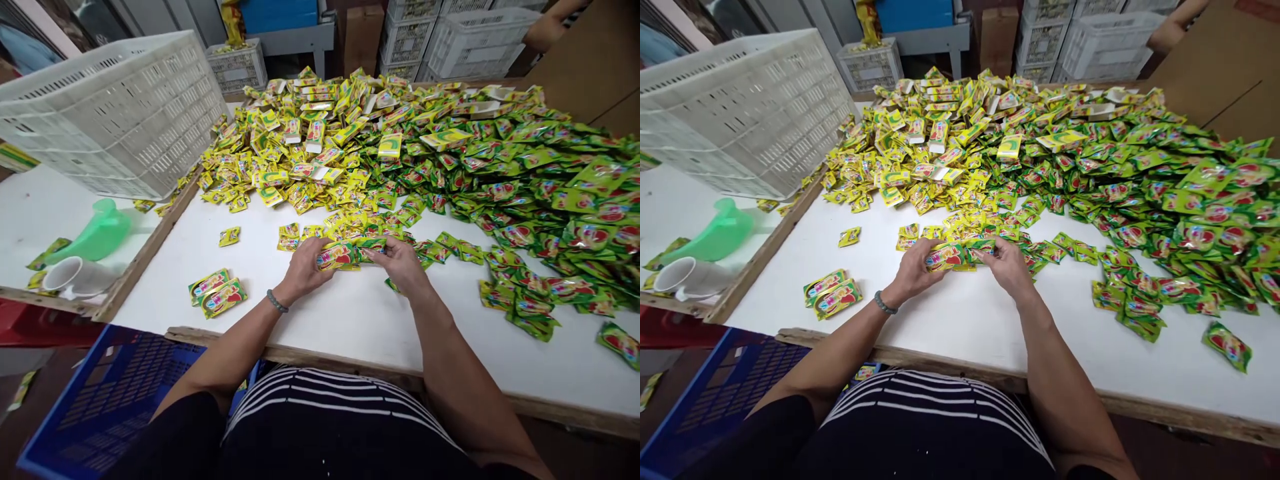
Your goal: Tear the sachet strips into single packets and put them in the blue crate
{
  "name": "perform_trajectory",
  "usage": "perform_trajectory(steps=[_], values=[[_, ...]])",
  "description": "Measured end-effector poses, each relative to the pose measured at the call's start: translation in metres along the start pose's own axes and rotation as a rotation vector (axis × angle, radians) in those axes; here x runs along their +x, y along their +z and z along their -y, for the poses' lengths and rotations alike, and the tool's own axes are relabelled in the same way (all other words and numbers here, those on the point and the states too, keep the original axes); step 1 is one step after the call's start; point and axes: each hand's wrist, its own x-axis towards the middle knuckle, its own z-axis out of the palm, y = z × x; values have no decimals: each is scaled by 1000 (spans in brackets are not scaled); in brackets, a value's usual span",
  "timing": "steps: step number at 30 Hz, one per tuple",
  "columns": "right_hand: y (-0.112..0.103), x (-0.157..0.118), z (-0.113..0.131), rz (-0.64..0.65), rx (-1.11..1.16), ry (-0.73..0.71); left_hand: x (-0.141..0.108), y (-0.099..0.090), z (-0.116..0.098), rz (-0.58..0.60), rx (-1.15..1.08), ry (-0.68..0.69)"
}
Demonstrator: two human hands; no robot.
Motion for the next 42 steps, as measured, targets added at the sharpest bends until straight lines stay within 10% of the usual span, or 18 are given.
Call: perform_trajectory(steps=[10, 17, 24, 42], values=[[-4, -1, 9, -29, -134, -9, -3, 13, -1, -42, -27, 31], [-6, -7, 20, -194, 235, 3, -1, 11, 2, -174, -16, -25], [-16, -11, 29, 53, 182, 62, -2, -2, 6, -59, 1, 41], [-19, -9, 25, -16, 243, 77, 0, 0, -3, 36, -109, 118]])
